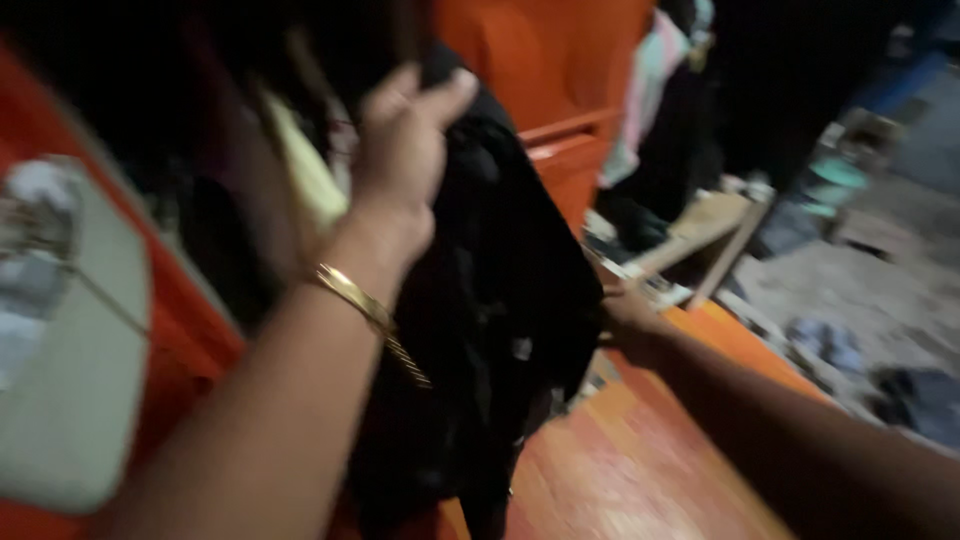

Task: The person folds a pink garment and places it into a black backpack. They then retrieve a white shirt from a drawer, fold it, and place it in the backpack. Finally, they take a black shirt from a wardrobe, fold it, and add it to the backpack.

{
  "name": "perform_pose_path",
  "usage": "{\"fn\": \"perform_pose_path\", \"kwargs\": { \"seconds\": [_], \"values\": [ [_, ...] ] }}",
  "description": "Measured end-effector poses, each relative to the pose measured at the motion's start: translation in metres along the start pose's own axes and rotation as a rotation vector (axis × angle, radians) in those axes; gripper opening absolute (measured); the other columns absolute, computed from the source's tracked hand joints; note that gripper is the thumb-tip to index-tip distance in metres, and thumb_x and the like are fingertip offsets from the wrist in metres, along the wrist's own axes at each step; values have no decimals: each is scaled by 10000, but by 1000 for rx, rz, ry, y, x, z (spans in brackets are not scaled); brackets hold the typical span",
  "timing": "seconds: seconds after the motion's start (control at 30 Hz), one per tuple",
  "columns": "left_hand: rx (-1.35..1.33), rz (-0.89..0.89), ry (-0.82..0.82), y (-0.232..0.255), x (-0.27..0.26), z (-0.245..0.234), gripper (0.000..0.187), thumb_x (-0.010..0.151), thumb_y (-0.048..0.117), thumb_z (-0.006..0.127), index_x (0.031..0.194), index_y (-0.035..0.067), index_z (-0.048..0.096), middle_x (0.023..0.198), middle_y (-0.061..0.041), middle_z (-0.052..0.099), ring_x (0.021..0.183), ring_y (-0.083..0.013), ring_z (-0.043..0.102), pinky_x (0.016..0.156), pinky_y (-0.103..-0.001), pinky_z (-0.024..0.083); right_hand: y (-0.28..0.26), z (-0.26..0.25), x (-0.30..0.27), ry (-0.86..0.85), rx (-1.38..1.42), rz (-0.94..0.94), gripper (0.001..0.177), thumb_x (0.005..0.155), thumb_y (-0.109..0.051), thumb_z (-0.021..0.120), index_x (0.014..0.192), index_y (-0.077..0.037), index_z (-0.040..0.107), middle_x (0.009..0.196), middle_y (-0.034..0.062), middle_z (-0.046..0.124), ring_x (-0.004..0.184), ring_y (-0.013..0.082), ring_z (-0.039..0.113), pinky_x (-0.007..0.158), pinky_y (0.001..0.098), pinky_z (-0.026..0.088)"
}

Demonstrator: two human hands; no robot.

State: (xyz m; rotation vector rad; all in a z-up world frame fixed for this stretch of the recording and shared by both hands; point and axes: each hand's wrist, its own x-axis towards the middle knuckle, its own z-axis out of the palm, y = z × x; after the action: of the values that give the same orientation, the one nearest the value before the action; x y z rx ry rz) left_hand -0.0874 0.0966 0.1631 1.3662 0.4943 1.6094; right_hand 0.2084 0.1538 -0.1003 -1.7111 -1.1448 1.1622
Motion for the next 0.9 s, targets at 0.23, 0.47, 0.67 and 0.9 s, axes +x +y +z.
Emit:
{"fn": "perform_pose_path", "kwargs": {
  "seconds": [0.23, 0.47, 0.67, 0.9],
  "values": [
    [430, -136, -117, -39, 4, 29, 312, 988, 233, 621, 1238, 73, 527, 1110, -60, 661, 991, -197, 660, 840, -368, 577, -6, -196, -71, 94, 34, -148, 292, 810, -205, 724, 1062, -58, 724, 902, 105, 686, 805, 277, 631, 706, 437, 490],
    [1084, -72, -583, -62, -45, 83, 993, 757, 430, 903, 1509, 139, 324, 1365, -193, 454, 1244, -381, 482, 964, -544, 476, -37, -296, -159, -42, -480, -246, 535, 722, -373, 872, 1152, -112, 690, 1048, 100, 757, 981, 271, 709, 877, 434, 547],
    [1461, -102, -577, -79, -84, 149, 521, 842, 466, 778, 1289, 199, 745, 1268, -151, 613, 1205, -324, 634, 1006, -519, 532, -10, -381, -206, 443, -1197, -130, 395, 819, -340, 794, 1148, -124, 800, 1055, 196, 745, 910, 392, 723, 823, 480, 601],
    [1276, 259, -647, -137, -60, 213, 516, 790, 289, 821, 1217, 16, 726, 1311, -212, 646, 1209, -370, 632, 1033, -436, 508, 18, -449, -256, 533, -801, 70, 357, 862, -218, 834, 1101, 25, 728, 1008, 187, 741, 871, 310, 737, 780, 425, 617]
  ]
}}
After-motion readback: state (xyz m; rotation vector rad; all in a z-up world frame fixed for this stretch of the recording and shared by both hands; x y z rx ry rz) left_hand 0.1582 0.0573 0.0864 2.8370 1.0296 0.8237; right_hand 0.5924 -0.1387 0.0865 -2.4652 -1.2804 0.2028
